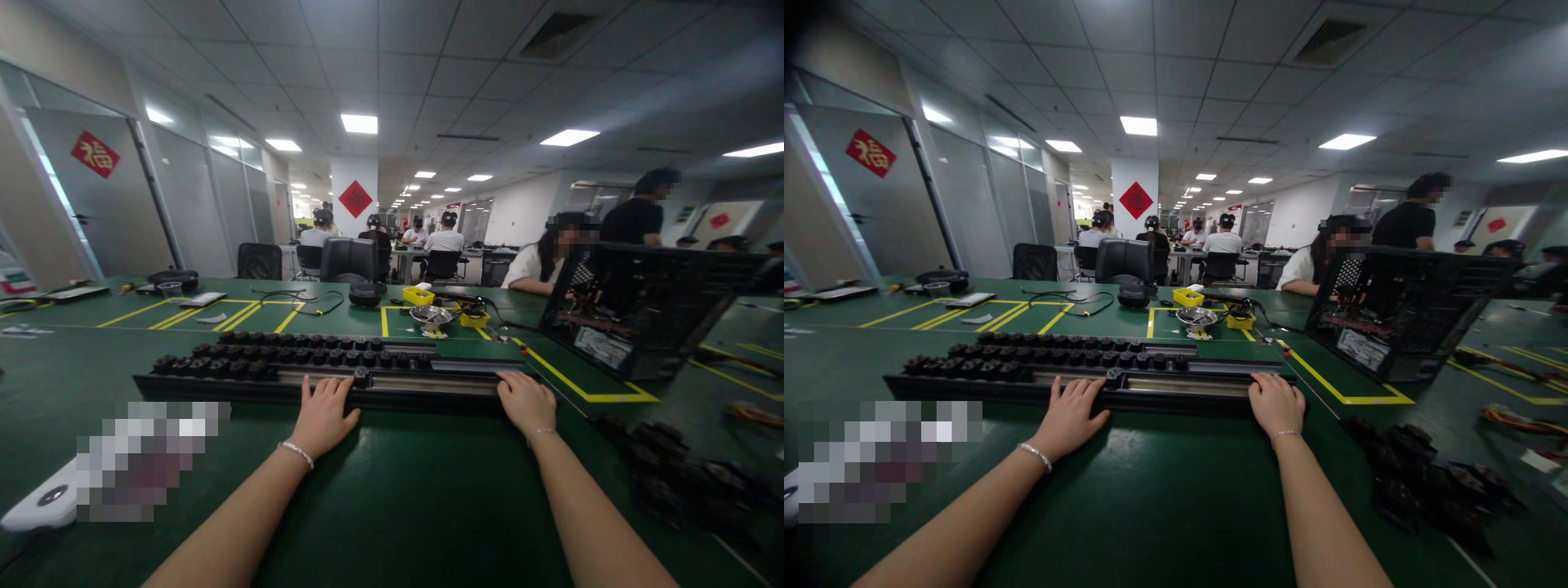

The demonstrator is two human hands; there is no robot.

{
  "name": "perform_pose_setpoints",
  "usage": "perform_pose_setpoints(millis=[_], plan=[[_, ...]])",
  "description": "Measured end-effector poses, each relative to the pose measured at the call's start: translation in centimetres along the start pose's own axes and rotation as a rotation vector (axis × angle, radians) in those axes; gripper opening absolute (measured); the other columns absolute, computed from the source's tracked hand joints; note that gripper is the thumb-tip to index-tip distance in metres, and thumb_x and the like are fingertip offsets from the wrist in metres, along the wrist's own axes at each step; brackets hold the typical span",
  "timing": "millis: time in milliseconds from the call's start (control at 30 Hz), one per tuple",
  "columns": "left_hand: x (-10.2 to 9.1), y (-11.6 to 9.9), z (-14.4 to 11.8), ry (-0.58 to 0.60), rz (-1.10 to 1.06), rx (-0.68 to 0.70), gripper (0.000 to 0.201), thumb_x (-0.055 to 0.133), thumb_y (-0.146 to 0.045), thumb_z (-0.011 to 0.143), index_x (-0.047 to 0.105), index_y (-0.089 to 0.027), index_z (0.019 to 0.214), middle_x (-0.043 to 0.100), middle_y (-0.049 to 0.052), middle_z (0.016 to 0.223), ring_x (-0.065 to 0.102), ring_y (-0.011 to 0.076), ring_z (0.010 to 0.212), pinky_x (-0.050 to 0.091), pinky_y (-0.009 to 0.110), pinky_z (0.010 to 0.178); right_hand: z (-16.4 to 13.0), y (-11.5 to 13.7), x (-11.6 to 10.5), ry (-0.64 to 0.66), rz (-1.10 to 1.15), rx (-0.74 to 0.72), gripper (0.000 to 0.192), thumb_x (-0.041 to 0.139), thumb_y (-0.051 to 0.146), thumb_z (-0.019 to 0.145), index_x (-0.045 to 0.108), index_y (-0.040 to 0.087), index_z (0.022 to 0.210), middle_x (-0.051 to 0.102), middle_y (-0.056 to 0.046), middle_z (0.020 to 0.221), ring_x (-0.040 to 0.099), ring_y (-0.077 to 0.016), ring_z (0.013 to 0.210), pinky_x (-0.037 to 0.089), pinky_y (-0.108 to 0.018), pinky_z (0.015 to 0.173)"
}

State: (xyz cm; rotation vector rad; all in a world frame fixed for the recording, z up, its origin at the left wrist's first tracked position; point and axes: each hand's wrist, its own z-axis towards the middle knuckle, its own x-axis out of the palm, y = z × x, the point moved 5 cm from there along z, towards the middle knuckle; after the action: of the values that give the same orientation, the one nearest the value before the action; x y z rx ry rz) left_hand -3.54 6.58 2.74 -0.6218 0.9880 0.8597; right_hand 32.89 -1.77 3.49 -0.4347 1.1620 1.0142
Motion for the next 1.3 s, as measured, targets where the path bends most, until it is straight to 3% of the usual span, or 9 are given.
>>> perform_pose_setpoints(millis=[700, 1000, 1133, 1300], plan=[[-0.2, -0.2, 0.2, 0.072, -0.012, -0.024, 0.056, 0.05, -0.044, 0.075, 0.041, -0.032, 0.129, 0.057, 0.005, 0.106, 0.045, 0.0254, 0.111, 0.004, 0.057, 0.106, -0.1, 0.1, -0.2, 0.034, -0.006, -0.005, 0.046, 0.026, 0.033, 0.084, 0.059, 0.027, 0.115, 0.054, -0.001, 0.126, 0.042, -0.02, 0.119, 0.027, -0.041, 0.098], [-0.2, -0.2, 0.2, 0.077, 0.0, -0.03, 0.056, 0.051, -0.044, 0.074, 0.041, -0.035, 0.129, 0.056, 0.005, 0.104, 0.045, 0.0257, 0.11, 0.004, 0.057, 0.105, -0.3, 0.3, -0.1, -0.07, 0.021, 0.025, 0.042, 0.031, 0.026, 0.08, 0.063, 0.025, 0.107, 0.057, 0.0, 0.122, 0.045, -0.0188, 0.116, 0.028, -0.037, 0.097], [-0.2, -0.2, 0.2, 0.078, 0.001, -0.028, 0.056, 0.05, -0.044, 0.075, 0.04, -0.035, 0.13, 0.056, 0.005, 0.105, 0.045, 0.026, 0.111, 0.005, 0.058, 0.105, -0.6, 2.2, -0.1, -0.098, 0.059, -0.042, 0.039, 0.033, 0.025, 0.079, 0.063, 0.024, 0.103, 0.059, -0.001, 0.118, 0.044, -0.0199, 0.116, 0.026, -0.039, 0.097], [0.0, -0.1, 0.3, 0.06, -0.001, -0.017, 0.056, 0.05, -0.044, 0.075, 0.041, -0.035, 0.129, 0.056, 0.005, 0.103, 0.046, 0.026, 0.109, 0.006, 0.058, 0.105, -2.1, 7.9, -0.9, -0.063, 0.137, -0.261, 0.031, 0.035, 0.024, 0.08, 0.065, 0.022, 0.09, 0.064, -0.005, 0.104, 0.044, -0.0214, 0.115, 0.022, -0.039, 0.1]])
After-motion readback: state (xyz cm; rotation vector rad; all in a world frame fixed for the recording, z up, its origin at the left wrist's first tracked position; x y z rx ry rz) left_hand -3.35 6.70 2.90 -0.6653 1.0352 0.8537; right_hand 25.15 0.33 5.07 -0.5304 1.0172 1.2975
